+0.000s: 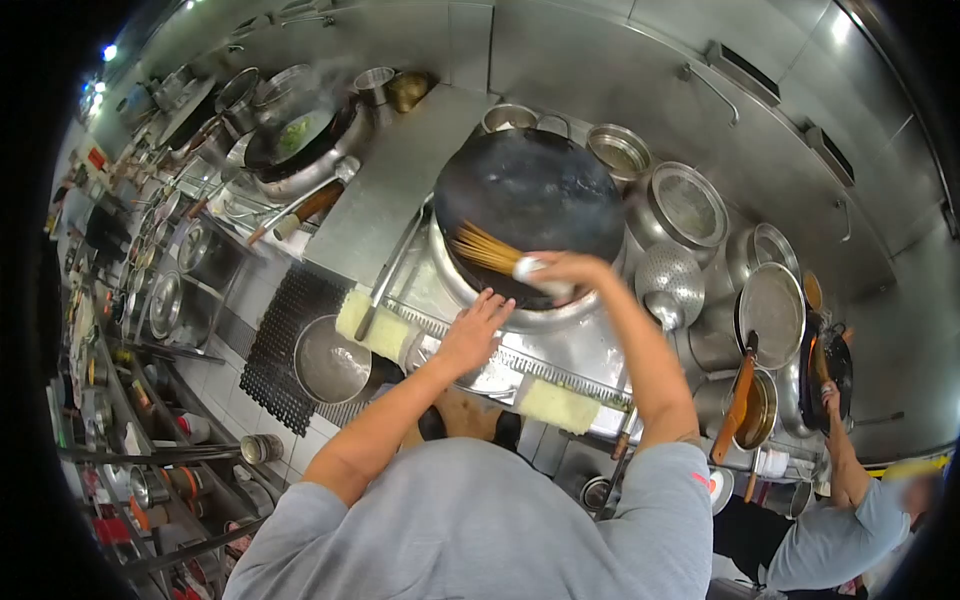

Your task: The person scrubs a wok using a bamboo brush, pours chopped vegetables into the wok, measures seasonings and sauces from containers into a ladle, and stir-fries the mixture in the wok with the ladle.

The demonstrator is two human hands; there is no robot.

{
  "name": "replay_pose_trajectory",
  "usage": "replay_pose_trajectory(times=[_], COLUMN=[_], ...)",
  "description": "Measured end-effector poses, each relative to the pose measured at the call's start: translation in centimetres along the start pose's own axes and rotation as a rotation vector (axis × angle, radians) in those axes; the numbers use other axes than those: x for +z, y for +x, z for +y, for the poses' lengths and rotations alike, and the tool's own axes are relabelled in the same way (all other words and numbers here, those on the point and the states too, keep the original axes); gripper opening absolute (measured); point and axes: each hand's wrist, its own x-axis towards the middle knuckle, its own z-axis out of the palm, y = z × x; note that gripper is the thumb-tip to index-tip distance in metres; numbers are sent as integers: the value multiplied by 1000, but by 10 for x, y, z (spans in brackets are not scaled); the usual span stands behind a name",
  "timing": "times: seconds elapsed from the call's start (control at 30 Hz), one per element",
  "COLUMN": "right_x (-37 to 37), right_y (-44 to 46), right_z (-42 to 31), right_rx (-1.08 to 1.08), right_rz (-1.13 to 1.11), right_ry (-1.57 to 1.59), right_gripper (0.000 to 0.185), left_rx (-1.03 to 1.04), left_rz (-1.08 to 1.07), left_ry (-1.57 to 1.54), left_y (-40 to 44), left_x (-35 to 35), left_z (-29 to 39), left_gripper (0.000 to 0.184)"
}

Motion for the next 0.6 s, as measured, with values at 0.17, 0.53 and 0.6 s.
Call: replay_pose_trajectory(times=[0.17,0.53,0.6], right_x=[-57,-56,-21], right_y=[1,87,120], right_z=[80,59,6], right_rx=[96,128,123], right_rz=[923,1088,1005], right_ry=[-532,-165,5], right_gripper=[80,85,90], left_rx=[37,10,-3], left_rz=[60,36,47], left_ry=[-49,-48,-49], left_y=[2,3,2], left_x=[-2,-9,-7], left_z=[2,3,-2], left_gripper=[74,78,77])
